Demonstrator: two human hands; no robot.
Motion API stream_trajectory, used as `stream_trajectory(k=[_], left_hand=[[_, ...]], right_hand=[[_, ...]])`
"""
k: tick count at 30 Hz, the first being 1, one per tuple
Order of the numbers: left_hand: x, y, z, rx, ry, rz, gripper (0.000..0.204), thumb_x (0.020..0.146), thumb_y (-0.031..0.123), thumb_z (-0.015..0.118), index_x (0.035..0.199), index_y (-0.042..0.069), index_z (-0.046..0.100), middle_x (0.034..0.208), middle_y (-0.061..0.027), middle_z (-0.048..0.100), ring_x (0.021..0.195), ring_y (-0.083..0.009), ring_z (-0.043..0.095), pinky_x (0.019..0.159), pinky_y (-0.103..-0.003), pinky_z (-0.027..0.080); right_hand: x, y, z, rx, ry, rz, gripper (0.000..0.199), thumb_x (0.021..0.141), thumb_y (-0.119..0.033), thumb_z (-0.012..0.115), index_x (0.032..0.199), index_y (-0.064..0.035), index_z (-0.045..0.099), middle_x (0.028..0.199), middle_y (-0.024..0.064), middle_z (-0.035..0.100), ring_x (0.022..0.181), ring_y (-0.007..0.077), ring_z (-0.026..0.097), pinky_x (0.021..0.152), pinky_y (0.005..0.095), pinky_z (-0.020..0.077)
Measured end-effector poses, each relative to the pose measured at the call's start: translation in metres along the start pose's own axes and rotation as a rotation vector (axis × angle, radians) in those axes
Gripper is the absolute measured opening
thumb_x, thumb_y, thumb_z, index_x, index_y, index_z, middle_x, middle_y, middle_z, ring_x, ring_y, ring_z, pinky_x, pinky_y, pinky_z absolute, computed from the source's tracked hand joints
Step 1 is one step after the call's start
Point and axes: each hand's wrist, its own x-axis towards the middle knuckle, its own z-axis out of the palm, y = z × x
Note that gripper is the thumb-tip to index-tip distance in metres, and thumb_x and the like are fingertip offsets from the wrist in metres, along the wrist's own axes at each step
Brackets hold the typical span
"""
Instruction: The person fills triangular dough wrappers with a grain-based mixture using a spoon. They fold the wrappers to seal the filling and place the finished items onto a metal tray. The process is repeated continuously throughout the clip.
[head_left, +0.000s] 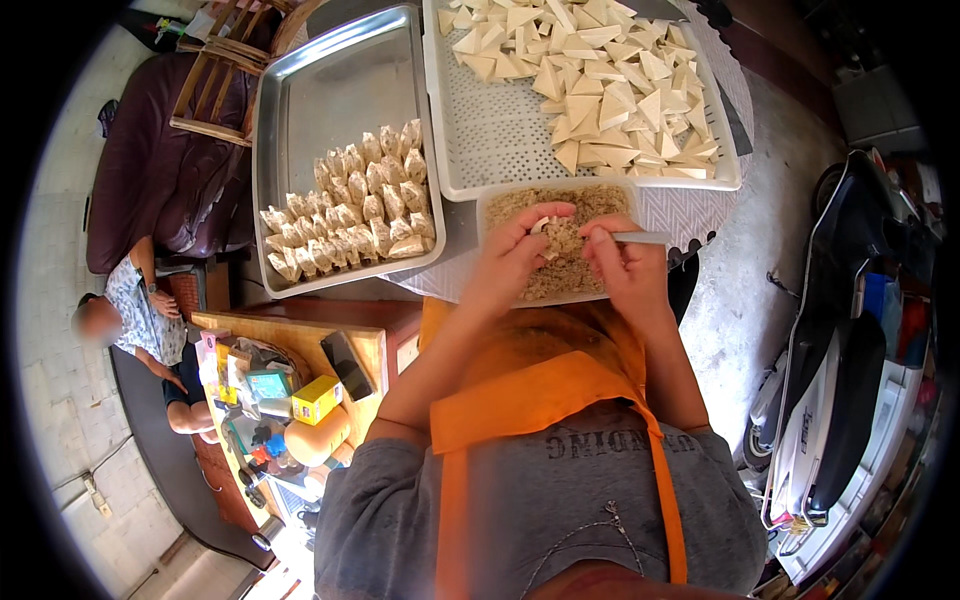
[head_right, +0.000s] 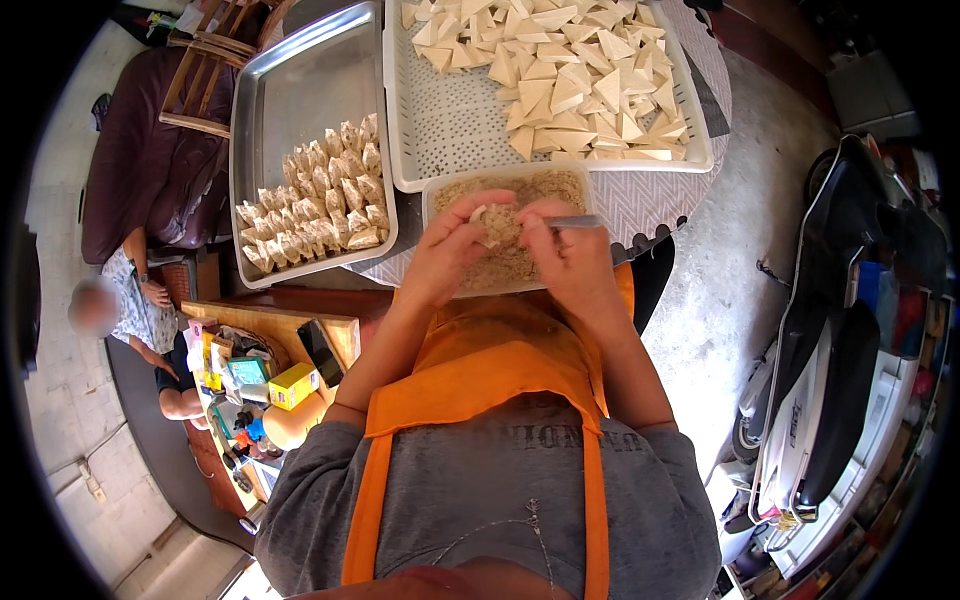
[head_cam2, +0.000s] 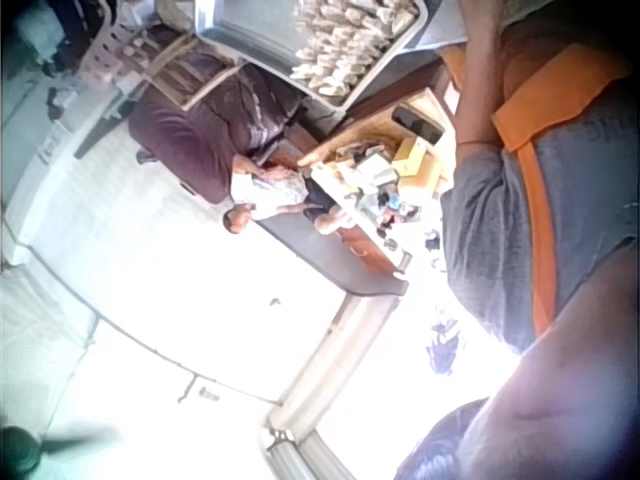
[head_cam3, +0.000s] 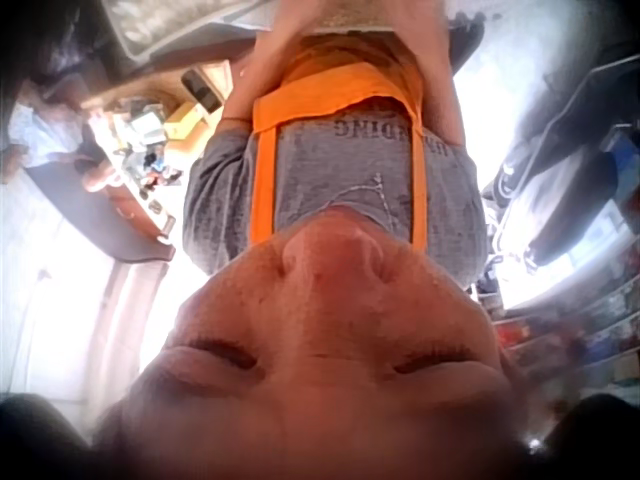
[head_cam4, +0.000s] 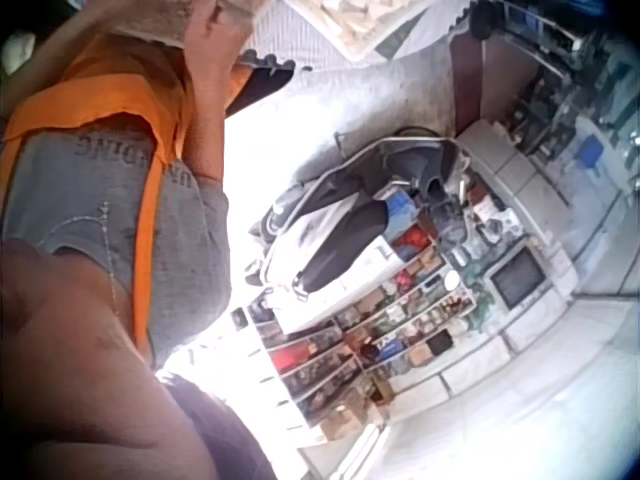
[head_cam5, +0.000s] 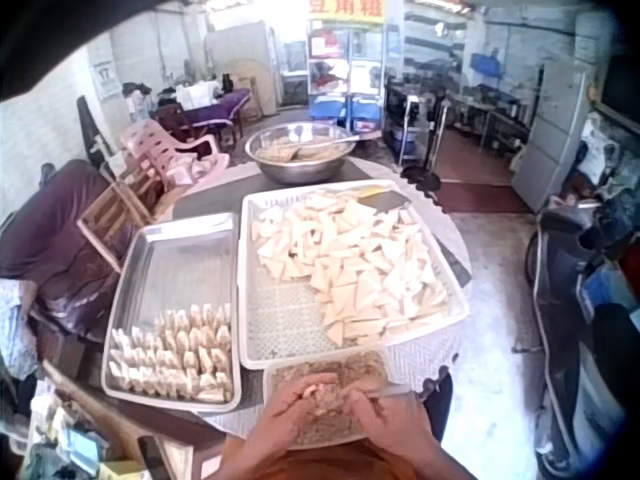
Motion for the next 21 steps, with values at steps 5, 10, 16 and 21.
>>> stream_trajectory(k=[5,10,16,21], left_hand=[[0.011,-0.027,0.007,0.306,0.023,0.394,0.027,0.089,0.001,0.046,0.115,0.002,0.056,0.098,-0.0084,0.059,0.084,-0.0204,0.055,0.073,-0.033,0.045],[0.005,-0.009,0.017,0.702,0.175,0.579,0.023,0.086,-0.003,0.049,0.108,0.001,0.051,0.095,-0.0177,0.054,0.084,-0.0351,0.054,0.075,-0.038,0.045],[0.008,0.003,0.011,0.27,0.113,0.19,0.017,0.094,0.004,0.044,0.11,0.005,0.051,0.092,-0.0086,0.054,0.078,-0.0183,0.053,0.065,-0.031,0.045],[0.009,0.003,0.008,-0.201,0.066,-0.023,0.017,0.1,0.016,0.042,0.111,0.008,0.053,0.086,0.001,0.051,0.069,-0.0072,0.047,0.058,-0.022,0.041]], right_hand=[[0.008,-0.021,0.019,-0.362,0.045,-0.406,0.01,0.087,-0.008,0.058,0.091,0.0005,0.062,0.079,0.0136,0.063,0.068,0.0309,0.063,0.06,0.0348,0.0502],[0.01,-0.035,0.016,-0.39,0.042,-0.464,0.006,0.085,-0.004,0.058,0.085,0.0006,0.062,0.079,0.0132,0.063,0.066,0.0306,0.062,0.058,0.0357,0.0496],[-0.009,-0.036,-0.006,-0.316,0.216,-0.405,0.009,0.088,-0.007,0.057,0.086,0.0007,0.062,0.07,0.012,0.062,0.059,0.0234,0.061,0.054,0.0309,0.0484],[-0.012,-0.025,-0.023,0.152,0.259,-0.057,0.017,0.095,-0.01,0.051,0.086,-0.0002,0.06,0.063,0.0038,0.059,0.05,0.0064,0.051,0.047,0.02,0.0392]])
